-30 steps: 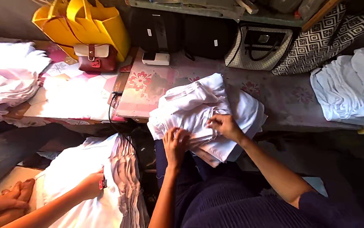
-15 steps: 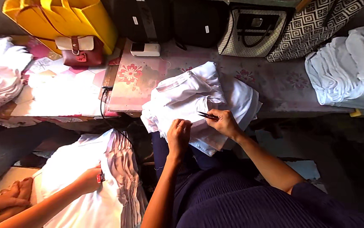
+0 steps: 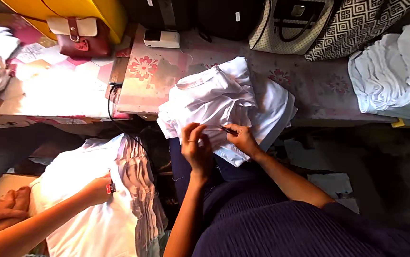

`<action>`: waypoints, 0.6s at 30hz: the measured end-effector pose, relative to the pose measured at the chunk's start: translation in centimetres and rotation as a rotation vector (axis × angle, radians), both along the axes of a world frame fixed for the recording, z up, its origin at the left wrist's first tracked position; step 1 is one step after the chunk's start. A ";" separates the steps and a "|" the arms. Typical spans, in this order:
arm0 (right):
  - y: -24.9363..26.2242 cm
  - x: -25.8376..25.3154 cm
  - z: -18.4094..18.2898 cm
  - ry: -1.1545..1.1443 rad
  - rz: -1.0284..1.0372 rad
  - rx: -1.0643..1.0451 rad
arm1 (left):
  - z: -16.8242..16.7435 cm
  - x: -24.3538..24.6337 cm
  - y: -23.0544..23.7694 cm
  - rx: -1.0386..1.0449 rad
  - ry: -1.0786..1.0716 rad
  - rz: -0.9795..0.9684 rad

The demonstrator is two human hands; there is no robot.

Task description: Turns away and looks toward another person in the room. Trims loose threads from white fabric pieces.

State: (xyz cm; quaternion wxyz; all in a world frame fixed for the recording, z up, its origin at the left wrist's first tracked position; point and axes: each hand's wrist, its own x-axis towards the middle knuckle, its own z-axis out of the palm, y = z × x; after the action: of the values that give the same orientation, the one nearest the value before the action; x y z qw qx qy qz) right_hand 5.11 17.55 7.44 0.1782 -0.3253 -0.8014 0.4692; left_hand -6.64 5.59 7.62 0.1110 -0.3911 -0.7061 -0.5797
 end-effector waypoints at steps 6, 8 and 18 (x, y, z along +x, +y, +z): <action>1.6 2.5 2.4 -0.019 -0.029 -0.093 | -3.6 -1.7 2.0 -0.181 -0.473 -0.156; 2.7 3.6 3.1 0.045 -0.110 -0.125 | -2.9 -1.2 2.3 -0.164 -0.421 -0.172; 4.2 2.5 3.0 0.035 -0.165 -0.075 | -4.2 -0.4 3.4 -0.321 -0.064 -0.435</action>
State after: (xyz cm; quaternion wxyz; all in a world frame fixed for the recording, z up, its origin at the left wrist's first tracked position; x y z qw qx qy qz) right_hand 7.61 21.73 10.45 0.2177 -0.3885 -0.7505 0.4883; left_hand -7.00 8.97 3.39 -0.1018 -0.5276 -0.6915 -0.4829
